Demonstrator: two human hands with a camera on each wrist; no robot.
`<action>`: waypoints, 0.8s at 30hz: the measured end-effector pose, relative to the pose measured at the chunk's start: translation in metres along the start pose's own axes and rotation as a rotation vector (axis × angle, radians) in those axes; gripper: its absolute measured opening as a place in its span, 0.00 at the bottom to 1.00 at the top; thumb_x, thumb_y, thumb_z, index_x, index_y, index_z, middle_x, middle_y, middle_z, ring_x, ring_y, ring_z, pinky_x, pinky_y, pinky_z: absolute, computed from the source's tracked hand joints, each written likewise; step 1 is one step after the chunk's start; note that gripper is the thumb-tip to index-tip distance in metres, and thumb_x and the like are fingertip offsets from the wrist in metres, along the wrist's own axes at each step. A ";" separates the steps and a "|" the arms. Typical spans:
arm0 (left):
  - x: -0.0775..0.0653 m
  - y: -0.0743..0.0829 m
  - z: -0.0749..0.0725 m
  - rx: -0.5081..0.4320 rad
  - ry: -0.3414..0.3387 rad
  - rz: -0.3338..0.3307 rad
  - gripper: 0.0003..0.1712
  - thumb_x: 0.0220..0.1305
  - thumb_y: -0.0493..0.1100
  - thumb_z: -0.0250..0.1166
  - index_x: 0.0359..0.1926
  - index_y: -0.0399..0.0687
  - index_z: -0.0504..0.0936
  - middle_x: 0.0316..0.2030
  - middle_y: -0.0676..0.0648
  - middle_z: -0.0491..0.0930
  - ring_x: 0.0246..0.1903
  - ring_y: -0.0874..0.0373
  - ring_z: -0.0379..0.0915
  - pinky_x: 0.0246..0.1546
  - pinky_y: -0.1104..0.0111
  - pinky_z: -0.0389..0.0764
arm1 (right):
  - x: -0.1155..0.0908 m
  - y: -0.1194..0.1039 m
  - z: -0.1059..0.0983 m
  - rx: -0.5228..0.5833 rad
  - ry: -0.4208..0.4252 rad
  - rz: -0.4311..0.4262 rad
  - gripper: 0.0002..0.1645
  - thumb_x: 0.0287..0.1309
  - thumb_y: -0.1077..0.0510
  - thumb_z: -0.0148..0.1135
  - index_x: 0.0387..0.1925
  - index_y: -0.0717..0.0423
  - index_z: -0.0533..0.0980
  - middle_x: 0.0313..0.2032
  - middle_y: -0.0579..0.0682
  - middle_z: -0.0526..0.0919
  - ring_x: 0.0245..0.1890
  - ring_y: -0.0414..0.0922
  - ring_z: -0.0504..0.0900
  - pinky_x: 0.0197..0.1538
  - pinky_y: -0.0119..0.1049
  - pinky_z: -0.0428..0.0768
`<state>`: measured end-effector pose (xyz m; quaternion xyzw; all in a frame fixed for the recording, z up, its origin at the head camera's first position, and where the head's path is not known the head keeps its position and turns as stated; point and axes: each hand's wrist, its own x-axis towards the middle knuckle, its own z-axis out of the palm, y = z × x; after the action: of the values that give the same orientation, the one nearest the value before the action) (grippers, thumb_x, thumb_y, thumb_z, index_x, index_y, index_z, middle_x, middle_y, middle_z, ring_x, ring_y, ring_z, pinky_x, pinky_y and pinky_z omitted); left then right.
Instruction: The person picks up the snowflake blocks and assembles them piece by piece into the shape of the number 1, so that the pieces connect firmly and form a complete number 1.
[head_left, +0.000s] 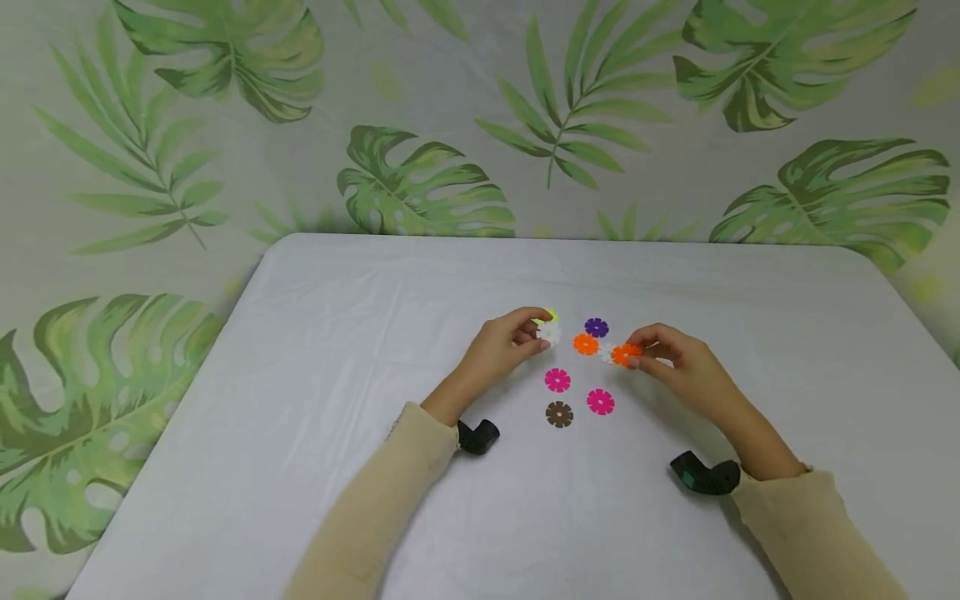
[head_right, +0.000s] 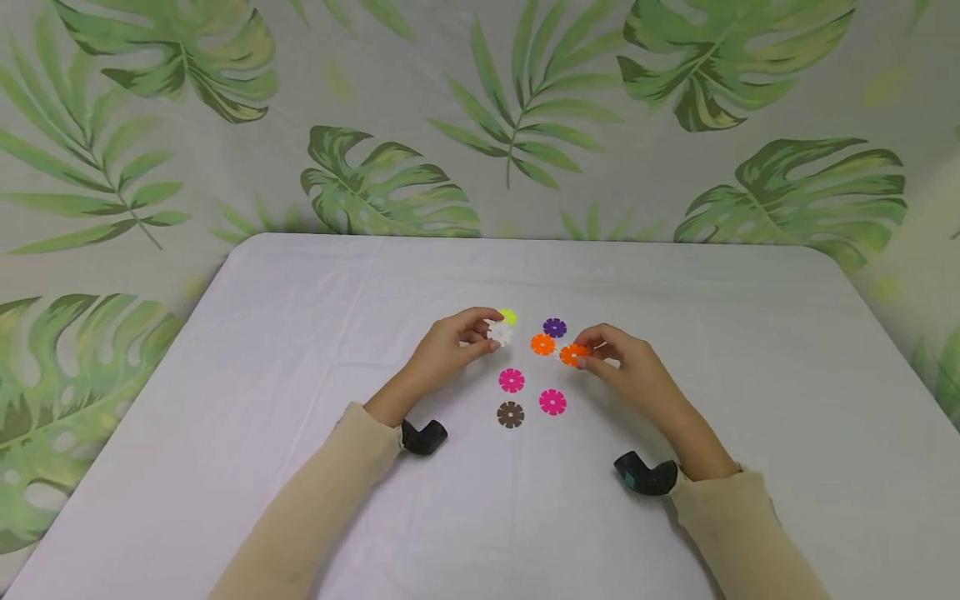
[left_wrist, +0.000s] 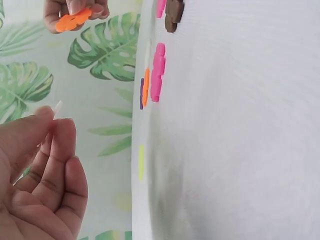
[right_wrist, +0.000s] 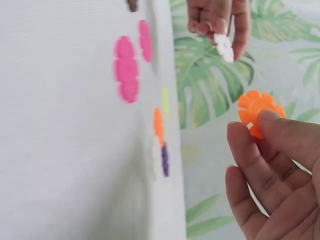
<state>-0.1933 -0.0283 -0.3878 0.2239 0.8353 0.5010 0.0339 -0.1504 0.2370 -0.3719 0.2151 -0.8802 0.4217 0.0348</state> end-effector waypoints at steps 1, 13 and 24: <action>-0.001 0.002 -0.001 -0.003 0.000 0.003 0.21 0.55 0.41 0.65 0.51 0.50 0.74 0.33 0.53 0.76 0.30 0.65 0.73 0.29 0.75 0.74 | 0.002 -0.002 -0.001 -0.003 0.010 -0.012 0.13 0.50 0.66 0.63 0.40 0.59 0.74 0.36 0.50 0.79 0.38 0.39 0.78 0.40 0.20 0.73; -0.011 0.024 -0.020 -0.077 0.055 0.118 0.22 0.54 0.43 0.66 0.51 0.49 0.75 0.33 0.53 0.77 0.31 0.66 0.75 0.32 0.68 0.76 | 0.029 -0.030 -0.004 0.037 0.078 -0.088 0.09 0.51 0.66 0.62 0.37 0.60 0.75 0.35 0.50 0.79 0.38 0.35 0.76 0.41 0.22 0.74; -0.014 0.039 -0.022 -0.129 0.061 0.176 0.22 0.54 0.41 0.66 0.51 0.47 0.76 0.33 0.51 0.78 0.30 0.63 0.75 0.30 0.71 0.75 | 0.044 -0.045 0.007 0.222 0.093 -0.233 0.11 0.48 0.75 0.60 0.37 0.67 0.75 0.34 0.55 0.78 0.36 0.39 0.78 0.44 0.26 0.74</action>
<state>-0.1736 -0.0371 -0.3458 0.2784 0.7791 0.5613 -0.0213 -0.1710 0.1911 -0.3326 0.2985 -0.7947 0.5190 0.1000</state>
